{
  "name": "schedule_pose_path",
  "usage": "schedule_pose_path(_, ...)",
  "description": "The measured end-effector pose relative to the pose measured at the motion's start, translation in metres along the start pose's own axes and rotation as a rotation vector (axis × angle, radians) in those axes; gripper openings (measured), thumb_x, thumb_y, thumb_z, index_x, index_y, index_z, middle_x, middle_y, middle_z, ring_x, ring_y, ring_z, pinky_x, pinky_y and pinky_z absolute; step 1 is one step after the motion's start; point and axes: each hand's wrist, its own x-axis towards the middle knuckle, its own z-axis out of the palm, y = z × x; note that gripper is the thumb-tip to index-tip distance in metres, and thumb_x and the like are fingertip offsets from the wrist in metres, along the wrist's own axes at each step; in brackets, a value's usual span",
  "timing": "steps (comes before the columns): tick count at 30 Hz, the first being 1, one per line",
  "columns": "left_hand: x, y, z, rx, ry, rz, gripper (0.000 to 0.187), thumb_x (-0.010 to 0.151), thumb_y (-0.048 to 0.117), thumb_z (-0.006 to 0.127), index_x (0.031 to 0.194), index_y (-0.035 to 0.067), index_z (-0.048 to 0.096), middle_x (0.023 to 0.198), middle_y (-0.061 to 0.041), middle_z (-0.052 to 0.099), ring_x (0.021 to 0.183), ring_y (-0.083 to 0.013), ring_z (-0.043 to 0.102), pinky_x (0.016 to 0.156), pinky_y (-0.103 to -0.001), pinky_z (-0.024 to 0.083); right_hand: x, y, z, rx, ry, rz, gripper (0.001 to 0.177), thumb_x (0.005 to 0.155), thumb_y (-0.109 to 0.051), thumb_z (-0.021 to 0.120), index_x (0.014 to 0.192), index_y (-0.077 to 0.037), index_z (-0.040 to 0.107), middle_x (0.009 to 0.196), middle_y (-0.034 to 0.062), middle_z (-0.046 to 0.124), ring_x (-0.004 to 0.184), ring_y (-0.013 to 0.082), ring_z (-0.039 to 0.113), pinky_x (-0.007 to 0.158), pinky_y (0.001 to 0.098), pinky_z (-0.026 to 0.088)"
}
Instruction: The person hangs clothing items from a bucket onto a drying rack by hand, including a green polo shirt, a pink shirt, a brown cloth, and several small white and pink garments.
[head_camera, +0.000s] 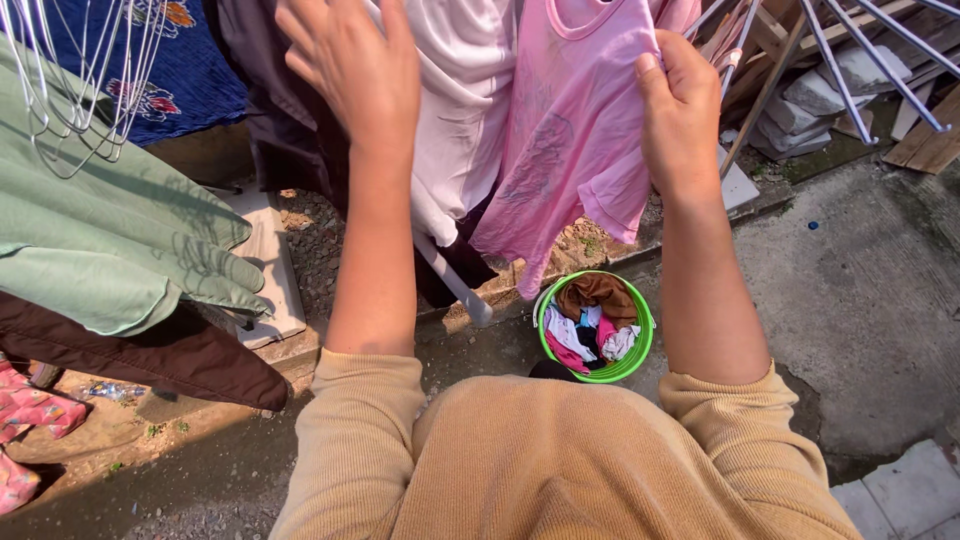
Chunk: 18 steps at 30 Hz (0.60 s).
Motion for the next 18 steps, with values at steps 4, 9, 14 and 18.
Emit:
schedule_pose_path(4,-0.020,0.052,0.009,0.256,0.224,0.249,0.042,0.092,0.036,0.065,0.124,0.009,0.062,0.132,-0.026,0.051,0.130,-0.0518,0.042,0.114,-0.066,0.021,0.019,0.009,-0.021,0.053,0.002,0.006,0.016,0.112,-0.004,0.056,0.121,0.003,0.067,0.095,-0.0032,0.060,0.087,0.0049,0.052,0.079,0.0231,0.044)
schedule_pose_path(9,-0.036,0.100,0.085,-0.158,-0.365,0.327,0.042,0.104,0.020,0.066,0.142,0.007,0.056,0.135,-0.018,0.055,0.137,-0.0393,0.048,0.127,-0.061,0.022,0.055,0.025,-0.049,-0.102,-0.038,-0.376,0.018,0.106,0.008,0.052,0.121,0.013,0.060,0.109,0.0092,0.064,0.100,0.0147,0.058,0.090,0.0322,0.047)
schedule_pose_path(14,-0.036,0.096,0.144,0.094,-0.407,0.167,0.076,0.084,0.026,0.073,0.150,0.004,0.043,0.152,-0.025,0.037,0.145,-0.0500,0.021,0.116,-0.069,0.012,0.109,0.063,-0.038,-0.175,-0.050,-0.238,0.013,0.112,-0.005,0.066,0.112,0.007,0.062,0.088,0.0160,0.063,0.080,0.0164,0.055,0.076,0.0343,0.048)
schedule_pose_path(18,-0.027,0.082,0.162,0.181,-0.390,0.077,0.074,0.090,0.029,0.073,0.154,0.007,0.043,0.160,-0.027,0.025,0.150,-0.0503,0.006,0.120,-0.072,0.007,0.159,0.107,-0.006,-0.219,-0.087,-0.265,0.016,0.107,-0.009,0.068,0.106,0.006,0.063,0.086,0.0248,0.063,0.068,0.0333,0.060,0.066,0.0391,0.045)
